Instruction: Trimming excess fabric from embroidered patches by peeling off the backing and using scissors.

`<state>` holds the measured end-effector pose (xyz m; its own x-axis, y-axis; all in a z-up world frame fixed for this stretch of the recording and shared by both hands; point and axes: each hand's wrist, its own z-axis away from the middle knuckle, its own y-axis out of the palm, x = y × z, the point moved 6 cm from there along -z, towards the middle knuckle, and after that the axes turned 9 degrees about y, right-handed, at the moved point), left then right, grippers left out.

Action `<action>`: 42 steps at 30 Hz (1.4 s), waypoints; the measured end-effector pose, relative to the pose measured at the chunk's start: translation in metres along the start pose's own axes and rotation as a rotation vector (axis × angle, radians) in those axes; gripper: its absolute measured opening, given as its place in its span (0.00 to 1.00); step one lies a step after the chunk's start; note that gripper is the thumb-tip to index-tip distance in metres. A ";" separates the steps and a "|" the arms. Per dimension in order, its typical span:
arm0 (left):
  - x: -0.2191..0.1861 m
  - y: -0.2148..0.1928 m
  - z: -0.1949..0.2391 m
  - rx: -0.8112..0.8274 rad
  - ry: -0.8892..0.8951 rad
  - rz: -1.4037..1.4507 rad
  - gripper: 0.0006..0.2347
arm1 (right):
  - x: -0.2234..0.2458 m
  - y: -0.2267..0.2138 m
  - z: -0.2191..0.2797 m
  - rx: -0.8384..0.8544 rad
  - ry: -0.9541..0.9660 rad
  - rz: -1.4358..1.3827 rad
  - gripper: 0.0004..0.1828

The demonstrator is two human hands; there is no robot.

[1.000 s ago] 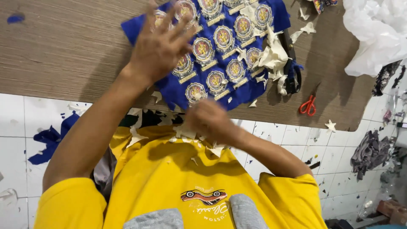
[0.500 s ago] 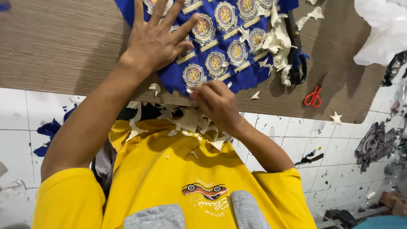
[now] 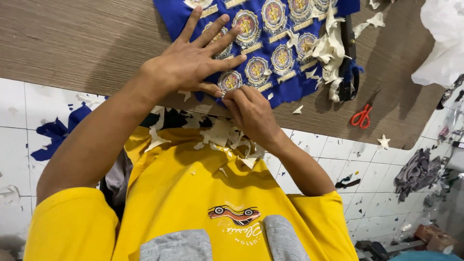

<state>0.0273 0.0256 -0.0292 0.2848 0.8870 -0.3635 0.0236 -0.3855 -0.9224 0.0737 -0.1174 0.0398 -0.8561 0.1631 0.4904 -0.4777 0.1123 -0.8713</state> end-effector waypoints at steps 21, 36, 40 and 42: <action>0.017 0.007 -0.010 0.155 -0.011 0.058 0.50 | -0.007 -0.006 -0.019 0.075 -0.523 0.134 0.11; 0.016 -0.001 -0.011 0.244 -0.079 0.123 0.52 | -0.018 0.009 -0.011 0.129 -0.816 0.465 0.14; 0.017 0.000 -0.013 0.303 -0.084 0.130 0.55 | -0.034 0.018 0.056 0.450 -0.665 0.418 0.27; 0.017 -0.002 -0.013 0.334 -0.090 0.130 0.55 | -0.025 0.022 0.081 0.613 -0.663 0.448 0.30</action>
